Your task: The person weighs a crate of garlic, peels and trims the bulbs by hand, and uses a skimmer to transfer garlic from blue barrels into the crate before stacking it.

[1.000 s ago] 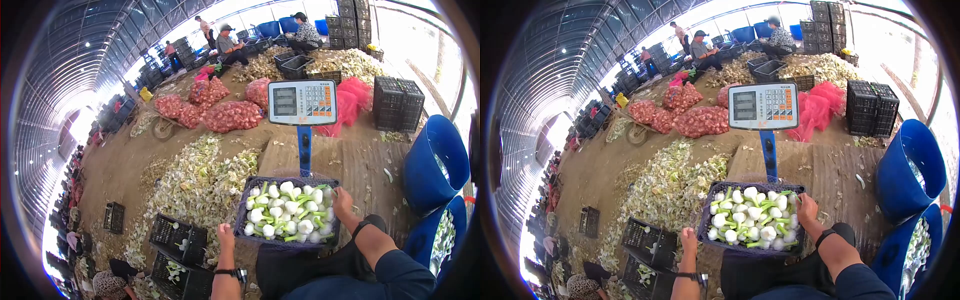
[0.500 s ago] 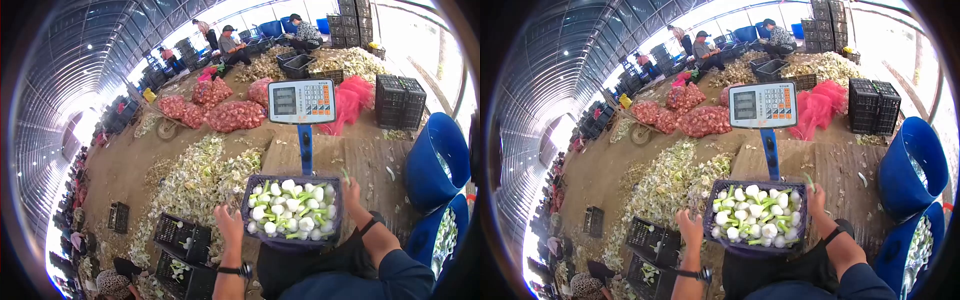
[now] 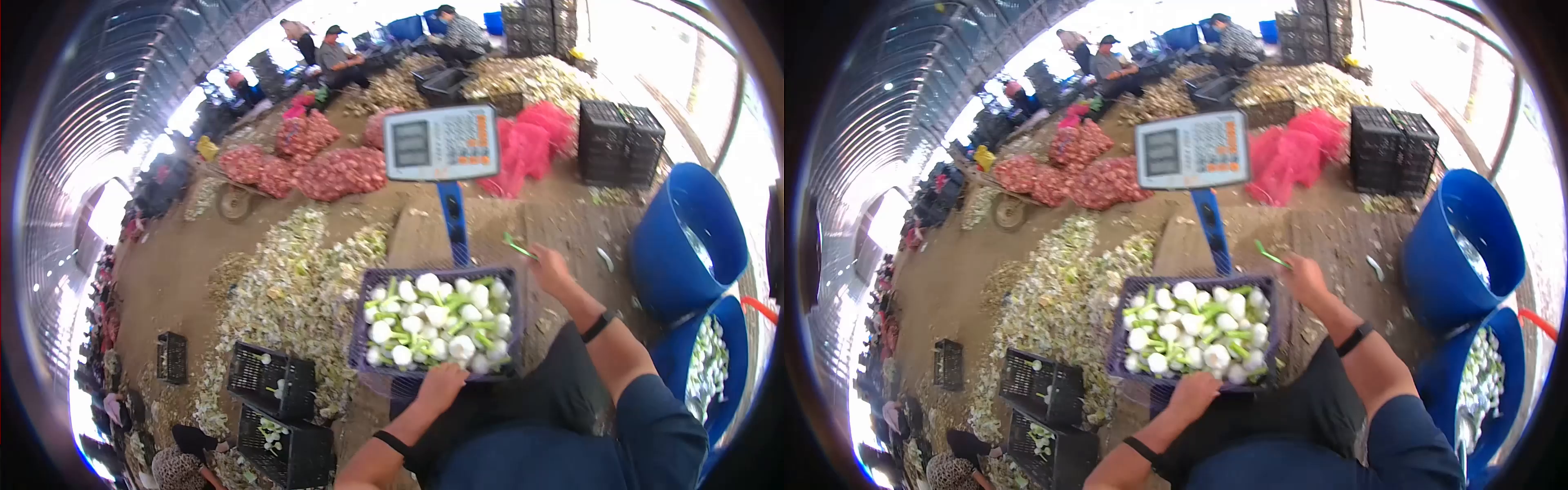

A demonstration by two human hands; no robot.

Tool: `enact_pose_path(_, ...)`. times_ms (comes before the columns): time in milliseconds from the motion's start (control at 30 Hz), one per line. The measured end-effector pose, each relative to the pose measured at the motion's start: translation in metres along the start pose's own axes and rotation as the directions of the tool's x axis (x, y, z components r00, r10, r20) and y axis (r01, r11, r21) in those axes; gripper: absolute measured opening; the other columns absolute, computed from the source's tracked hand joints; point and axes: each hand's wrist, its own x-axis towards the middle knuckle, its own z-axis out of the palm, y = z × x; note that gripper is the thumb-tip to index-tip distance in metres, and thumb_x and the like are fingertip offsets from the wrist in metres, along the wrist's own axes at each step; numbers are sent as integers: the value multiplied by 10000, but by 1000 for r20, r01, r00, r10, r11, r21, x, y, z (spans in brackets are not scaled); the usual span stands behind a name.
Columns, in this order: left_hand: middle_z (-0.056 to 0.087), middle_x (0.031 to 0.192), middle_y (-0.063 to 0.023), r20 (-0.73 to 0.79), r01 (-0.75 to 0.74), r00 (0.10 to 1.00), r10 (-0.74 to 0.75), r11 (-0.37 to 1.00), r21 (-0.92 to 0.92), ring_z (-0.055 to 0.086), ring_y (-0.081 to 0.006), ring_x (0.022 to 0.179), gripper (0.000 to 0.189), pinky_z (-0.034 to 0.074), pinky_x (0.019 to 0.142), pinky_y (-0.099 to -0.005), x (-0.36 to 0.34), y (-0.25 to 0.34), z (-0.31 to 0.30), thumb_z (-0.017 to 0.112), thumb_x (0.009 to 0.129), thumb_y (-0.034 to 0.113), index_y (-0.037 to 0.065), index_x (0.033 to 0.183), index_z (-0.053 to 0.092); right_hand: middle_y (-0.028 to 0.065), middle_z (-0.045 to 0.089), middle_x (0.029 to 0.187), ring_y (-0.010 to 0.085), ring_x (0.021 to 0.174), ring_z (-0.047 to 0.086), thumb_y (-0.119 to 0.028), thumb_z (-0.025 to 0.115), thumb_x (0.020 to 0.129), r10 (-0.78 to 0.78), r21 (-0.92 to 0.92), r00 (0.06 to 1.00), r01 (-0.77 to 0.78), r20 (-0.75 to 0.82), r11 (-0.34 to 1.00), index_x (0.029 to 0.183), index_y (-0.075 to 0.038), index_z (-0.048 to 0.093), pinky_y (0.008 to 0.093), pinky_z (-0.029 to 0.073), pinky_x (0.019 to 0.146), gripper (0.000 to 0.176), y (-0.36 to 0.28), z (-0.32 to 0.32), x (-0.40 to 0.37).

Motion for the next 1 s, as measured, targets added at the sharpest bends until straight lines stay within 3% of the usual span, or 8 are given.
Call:
enact_pose_path(100,629,912,-96,-38,-109,994,105,985,-136,623,-292,905,117,509,762,-427,2,-19,-8,648,833,164,110,931,681,208,674,883,415,842,646,-187,640,892,100,149,991,-113,89,982,992,-67,652,463,503,714,157,-3,3,-13)
enact_pose_path(233,693,921,-124,-285,102,929,-238,902,-420,660,-330,869,161,519,748,-431,19,-25,-71,576,896,167,80,973,688,188,684,889,392,840,661,-178,638,881,289,249,938,-332,193,910,1006,-74,649,445,517,718,163,-42,-10,-22)
enact_pose_path(367,689,817,-132,-326,82,924,-201,935,-344,670,-332,803,232,521,699,-425,55,-40,-60,665,878,200,76,1073,684,167,687,873,372,830,665,-171,674,840,-147,15,859,160,491,987,997,-76,650,439,520,716,185,-57,34,-66)
enact_pose_path(600,684,837,-156,-173,170,967,-190,978,-122,669,-350,794,449,524,689,-457,98,-5,-50,643,855,138,140,1295,554,169,695,971,338,900,676,-181,682,882,-195,383,811,-38,551,923,1118,-86,659,414,515,788,256,-54,74,-95)
enact_pose_path(800,670,787,-180,-249,173,943,-219,966,-193,671,-375,784,149,514,680,-492,126,-28,-19,603,836,190,78,800,695,193,685,1052,302,976,661,-196,671,885,42,31,771,-80,635,996,1191,-57,645,408,504,828,337,-79,37,-81)
enact_pose_path(867,663,765,-182,-342,252,847,-407,874,-414,660,-367,748,148,507,668,-494,140,-33,-12,594,796,142,45,723,678,182,639,1201,333,1053,629,-154,652,878,-297,209,911,243,286,947,1282,-45,587,426,480,929,424,-37,42,-84)
enact_pose_path(900,658,735,-151,-491,137,859,-147,989,-57,661,-335,778,118,519,696,-469,130,-34,-25,599,742,121,53,693,682,161,628,1205,279,1035,626,-154,633,905,-281,215,946,245,159,945,1268,-21,590,409,472,932,389,-48,30,-82)
enact_pose_path(1000,652,795,-157,-534,195,817,-219,976,-101,661,-325,819,88,532,729,-442,123,-26,-23,612,738,89,44,716,684,29,577,984,105,768,513,-155,644,900,55,497,991,-108,120,861,1373,-1,471,234,424,677,526,2,26,-101)
